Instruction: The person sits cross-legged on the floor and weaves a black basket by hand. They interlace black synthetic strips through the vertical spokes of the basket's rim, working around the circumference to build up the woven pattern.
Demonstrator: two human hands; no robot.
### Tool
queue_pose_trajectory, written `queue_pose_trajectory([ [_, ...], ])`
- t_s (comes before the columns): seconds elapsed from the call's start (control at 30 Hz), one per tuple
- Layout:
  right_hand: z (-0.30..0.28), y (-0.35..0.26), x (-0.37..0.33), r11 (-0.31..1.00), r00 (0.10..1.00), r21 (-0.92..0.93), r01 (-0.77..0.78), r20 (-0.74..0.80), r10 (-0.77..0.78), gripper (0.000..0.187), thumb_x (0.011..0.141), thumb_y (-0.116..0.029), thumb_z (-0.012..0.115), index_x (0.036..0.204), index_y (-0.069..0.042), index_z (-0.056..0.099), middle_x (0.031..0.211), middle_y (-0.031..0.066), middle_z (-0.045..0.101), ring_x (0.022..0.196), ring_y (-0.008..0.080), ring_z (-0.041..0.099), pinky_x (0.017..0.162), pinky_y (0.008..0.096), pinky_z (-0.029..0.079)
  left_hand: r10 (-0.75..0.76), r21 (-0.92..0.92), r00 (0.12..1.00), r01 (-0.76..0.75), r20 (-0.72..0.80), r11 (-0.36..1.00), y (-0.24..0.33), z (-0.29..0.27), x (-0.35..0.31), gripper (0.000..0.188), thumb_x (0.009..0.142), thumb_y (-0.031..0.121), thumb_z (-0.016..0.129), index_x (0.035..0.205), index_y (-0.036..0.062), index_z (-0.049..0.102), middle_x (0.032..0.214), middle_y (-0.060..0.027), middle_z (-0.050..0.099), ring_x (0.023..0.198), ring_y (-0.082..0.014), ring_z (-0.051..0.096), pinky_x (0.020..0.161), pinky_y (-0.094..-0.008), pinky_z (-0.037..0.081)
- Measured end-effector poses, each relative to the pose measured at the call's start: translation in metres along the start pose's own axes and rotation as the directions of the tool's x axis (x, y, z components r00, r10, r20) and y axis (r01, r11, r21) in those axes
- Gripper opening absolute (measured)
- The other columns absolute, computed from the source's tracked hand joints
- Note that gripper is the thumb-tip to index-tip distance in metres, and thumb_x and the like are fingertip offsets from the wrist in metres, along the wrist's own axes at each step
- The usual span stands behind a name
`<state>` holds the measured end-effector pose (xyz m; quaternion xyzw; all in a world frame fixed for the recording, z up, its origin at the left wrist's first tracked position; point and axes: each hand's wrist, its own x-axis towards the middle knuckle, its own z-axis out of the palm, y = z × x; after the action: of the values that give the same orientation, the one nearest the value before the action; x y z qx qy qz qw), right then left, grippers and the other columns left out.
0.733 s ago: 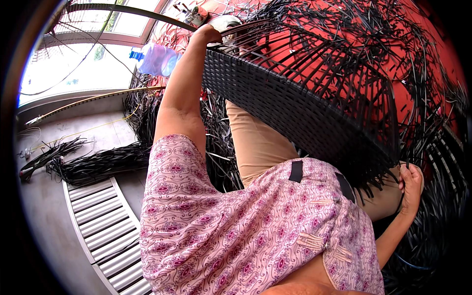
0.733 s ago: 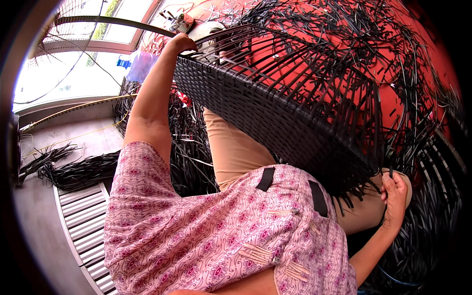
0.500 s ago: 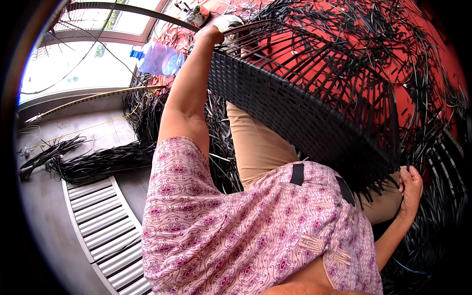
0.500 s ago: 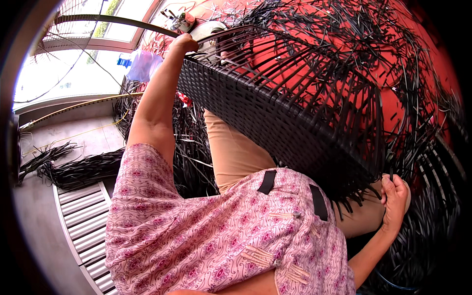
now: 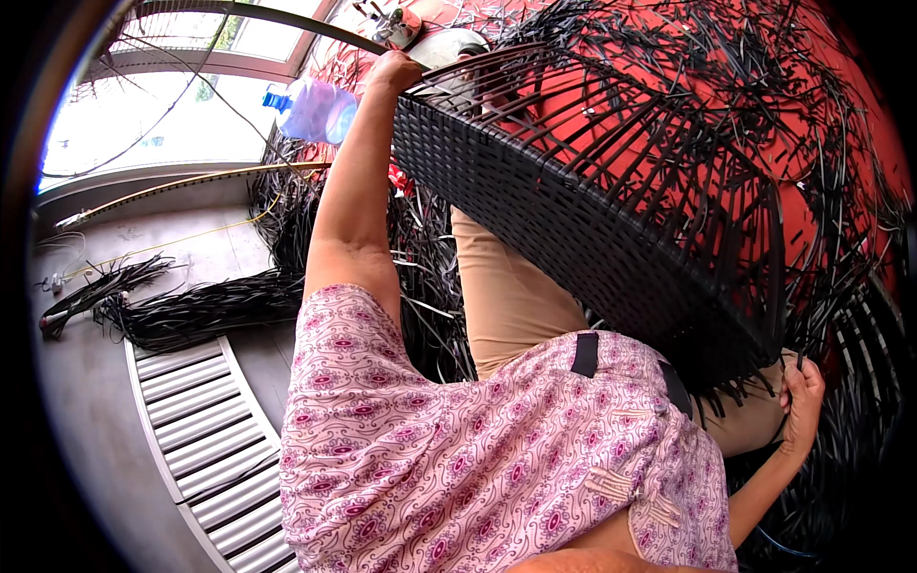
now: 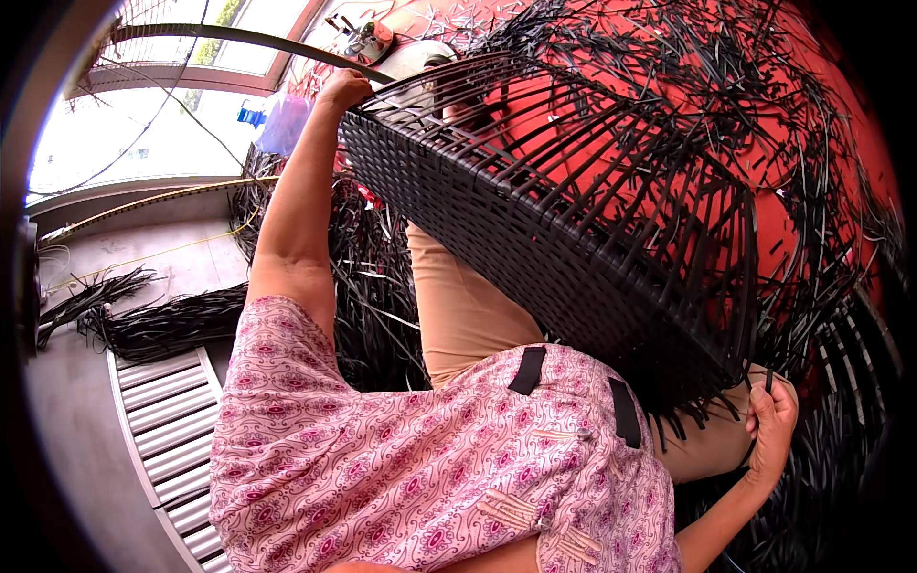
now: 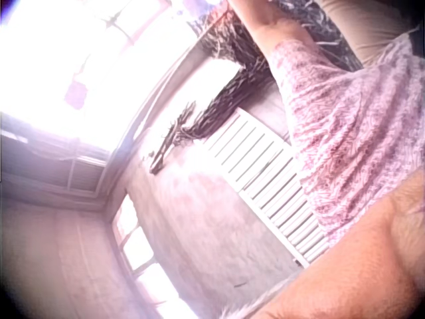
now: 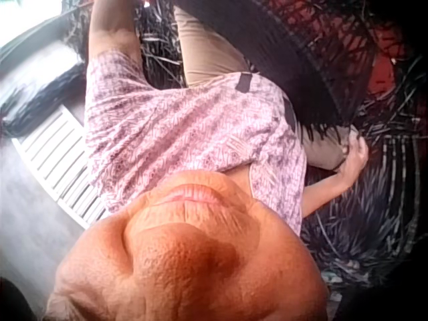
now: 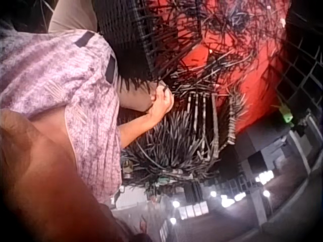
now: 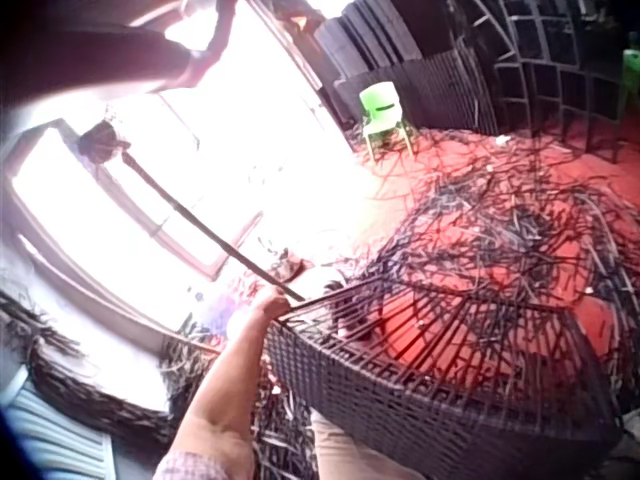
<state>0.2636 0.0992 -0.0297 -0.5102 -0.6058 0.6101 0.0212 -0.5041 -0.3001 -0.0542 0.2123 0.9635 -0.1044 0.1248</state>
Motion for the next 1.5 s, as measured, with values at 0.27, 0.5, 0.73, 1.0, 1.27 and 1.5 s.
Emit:
queue_pose_trajectory([
  [0.27, 0.001, -0.008, 0.002, 0.999, 0.997, -0.039, 0.015, 0.075, -0.012, 0.024, 0.092, -0.031, 0.073, 0.085, -0.011, 0.061, 0.064, -0.0073, 0.049, 0.05, 0.0011, 0.042, 0.044, 0.017, 0.027, -0.246, 0.032, 0.969, 0.245, 0.013, 0.969, 0.023, -0.025, -0.033, 0.045, 0.082, 0.028, 0.058, 0.119, 0.0047, 0.072, 0.132, -0.0178, 0.065, 0.126, -0.0322, 0.061, 0.102, -0.0426, 0.048],
  [0.5, 0.001, -0.01, 0.002, 0.998, 0.995, -0.06, 0.017, 0.094, -0.012, 0.026, 0.093, -0.034, 0.072, 0.086, -0.012, 0.061, 0.066, -0.0081, 0.049, 0.052, 0.0008, 0.042, 0.046, 0.0174, 0.028, -0.222, 0.013, 0.96, 0.227, -0.169, 0.974, 0.008, -0.007, -0.02, 0.036, 0.079, 0.025, 0.058, 0.109, 0.0171, 0.076, 0.109, -0.0141, 0.074, 0.105, -0.0298, 0.07, 0.096, -0.0413, 0.051],
  [0.73, -0.001, -0.009, 0.005, 0.997, 0.997, -0.073, 0.04, 0.076, -0.034, 0.024, 0.092, -0.031, 0.073, 0.085, -0.011, 0.061, 0.065, -0.0081, 0.048, 0.051, 0.0005, 0.04, 0.045, 0.0171, 0.027, -0.165, 0.126, 0.984, 0.173, -0.07, 0.977, 0.032, -0.024, -0.046, 0.034, 0.086, 0.023, 0.056, 0.11, 0.0107, 0.075, 0.122, -0.0165, 0.07, 0.117, -0.032, 0.065, 0.097, -0.0433, 0.052],
  [1.0, 0.008, -0.013, 0.008, 0.993, 0.995, -0.088, 0.074, 0.068, -0.068, 0.025, 0.094, -0.028, 0.07, 0.078, -0.015, 0.056, 0.063, -0.0095, 0.046, 0.051, -0.0012, 0.04, 0.045, 0.017, 0.025, -0.002, 0.336, 0.977, 0.075, -0.213, 0.939, 0.063, -0.021, -0.075, 0.027, 0.089, 0.015, 0.054, 0.103, 0.0077, 0.076, 0.106, -0.0189, 0.073, 0.103, -0.0347, 0.072, 0.085, -0.0459, 0.057],
  [1.27, 0.012, -0.014, 0.006, 0.991, 0.992, -0.084, 0.107, 0.071, -0.101, 0.025, 0.095, -0.027, 0.07, 0.078, -0.014, 0.055, 0.063, -0.0094, 0.045, 0.051, -0.0005, 0.04, 0.045, 0.0172, 0.025, 0.067, 0.431, 0.98, 0.021, -0.188, 0.902, 0.06, -0.009, -0.069, 0.026, 0.091, 0.013, 0.054, 0.097, 0.008, 0.079, 0.101, -0.0163, 0.076, 0.097, -0.0314, 0.074, 0.08, -0.0428, 0.058],
  [1.5, 0.012, -0.011, 0.006, 0.991, 0.992, -0.075, 0.111, 0.062, -0.106, 0.025, 0.094, -0.027, 0.071, 0.08, -0.012, 0.057, 0.064, -0.0085, 0.045, 0.052, 0.0001, 0.039, 0.046, 0.0175, 0.025, 0.102, 0.447, 0.977, -0.008, -0.186, 0.895, 0.067, -0.011, -0.066, 0.025, 0.091, 0.011, 0.054, 0.095, 0.006, 0.078, 0.098, -0.0166, 0.076, 0.093, -0.0305, 0.075, 0.079, -0.0429, 0.059],
])
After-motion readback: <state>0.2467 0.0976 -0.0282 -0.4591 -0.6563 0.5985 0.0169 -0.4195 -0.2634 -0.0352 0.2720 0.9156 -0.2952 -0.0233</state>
